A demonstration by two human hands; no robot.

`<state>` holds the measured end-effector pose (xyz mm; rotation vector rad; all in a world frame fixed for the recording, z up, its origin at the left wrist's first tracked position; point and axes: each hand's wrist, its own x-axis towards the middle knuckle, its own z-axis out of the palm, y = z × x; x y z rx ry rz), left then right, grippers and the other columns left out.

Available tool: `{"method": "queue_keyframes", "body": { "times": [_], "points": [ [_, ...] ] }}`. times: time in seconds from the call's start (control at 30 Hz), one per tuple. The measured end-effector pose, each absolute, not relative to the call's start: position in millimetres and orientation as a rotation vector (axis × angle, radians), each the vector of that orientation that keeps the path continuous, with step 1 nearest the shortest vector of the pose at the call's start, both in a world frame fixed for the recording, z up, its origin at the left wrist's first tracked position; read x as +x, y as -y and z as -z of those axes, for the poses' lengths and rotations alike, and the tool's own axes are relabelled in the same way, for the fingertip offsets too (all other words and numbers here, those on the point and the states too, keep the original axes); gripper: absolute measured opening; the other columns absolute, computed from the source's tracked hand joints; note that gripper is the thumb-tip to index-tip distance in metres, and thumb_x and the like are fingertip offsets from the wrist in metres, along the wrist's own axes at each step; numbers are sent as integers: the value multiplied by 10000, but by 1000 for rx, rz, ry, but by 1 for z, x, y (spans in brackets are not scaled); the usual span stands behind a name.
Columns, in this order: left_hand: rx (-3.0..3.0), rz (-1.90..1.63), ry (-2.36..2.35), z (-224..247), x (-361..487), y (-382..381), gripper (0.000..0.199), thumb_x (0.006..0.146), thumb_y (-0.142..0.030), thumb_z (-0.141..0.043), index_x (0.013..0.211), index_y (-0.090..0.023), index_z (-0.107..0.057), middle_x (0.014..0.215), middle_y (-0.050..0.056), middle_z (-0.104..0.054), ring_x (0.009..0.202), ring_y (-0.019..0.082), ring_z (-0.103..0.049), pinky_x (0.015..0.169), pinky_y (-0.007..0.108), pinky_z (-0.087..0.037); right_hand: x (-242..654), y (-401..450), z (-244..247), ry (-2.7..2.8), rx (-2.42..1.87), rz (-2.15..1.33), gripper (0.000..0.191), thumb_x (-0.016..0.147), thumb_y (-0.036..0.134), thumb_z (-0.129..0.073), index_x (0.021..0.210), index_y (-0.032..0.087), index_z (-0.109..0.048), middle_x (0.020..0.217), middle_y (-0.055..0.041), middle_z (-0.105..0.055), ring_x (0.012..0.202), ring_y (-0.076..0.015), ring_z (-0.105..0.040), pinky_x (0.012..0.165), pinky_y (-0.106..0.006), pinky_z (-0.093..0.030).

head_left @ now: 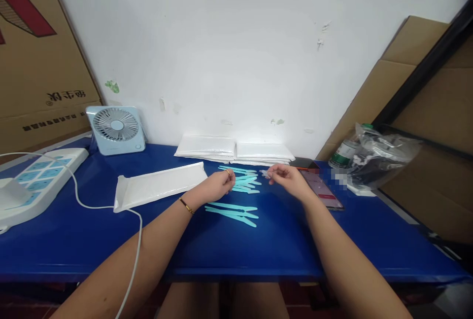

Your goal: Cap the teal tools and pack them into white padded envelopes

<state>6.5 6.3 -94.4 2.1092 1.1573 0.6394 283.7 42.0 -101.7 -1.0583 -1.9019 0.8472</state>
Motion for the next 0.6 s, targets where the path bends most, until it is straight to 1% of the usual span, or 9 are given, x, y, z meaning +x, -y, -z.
{"method": "queue_keyframes", "body": {
  "times": [0.07,0.13,0.2,0.27,0.43,0.6],
  "points": [
    [2092,-671,-1164,95,6,-8,154,831,-304,-375,782,-202,-480,760,7,-573,636,136,-497,581,243,-386,281,-37,97,1828,-978,-951,206,744,344,-653,842,163,-646,701,-27,-662,661,-156,-631,658,-286,-498],
    [2090,-686,-1179,96,5,-10,139,812,-294,-390,762,-199,-478,746,3,-555,626,132,-465,584,243,-382,279,-35,96,1790,-927,-975,194,701,321,-703,816,168,-673,765,-44,-675,721,-168,-637,692,-305,-508],
    [2077,-688,-1190,97,4,-12,119,794,-279,-399,763,-200,-483,715,-5,-540,613,130,-446,581,244,-375,280,-36,97,1804,-885,-925,156,677,292,-727,783,181,-698,838,-56,-675,781,-175,-630,714,-308,-507],
    [2060,-684,-1193,98,3,-13,107,778,-267,-407,767,-199,-488,682,-12,-525,598,129,-436,569,243,-367,281,-37,98,1852,-849,-853,109,677,264,-729,762,196,-717,867,-55,-668,815,-173,-618,725,-302,-500],
    [2064,-684,-1167,99,4,-13,110,776,-263,-413,783,-190,-495,675,-16,-509,588,120,-426,553,233,-357,277,-38,101,1915,-806,-821,59,673,210,-727,732,213,-726,842,-43,-668,798,-161,-621,736,-292,-502],
    [2059,-659,-1155,98,8,-11,133,790,-294,-424,802,-189,-504,690,-14,-523,605,122,-459,557,227,-372,264,-34,103,1970,-798,-829,58,686,220,-714,741,215,-730,854,-50,-675,802,-171,-631,738,-297,-509]
  ]
}}
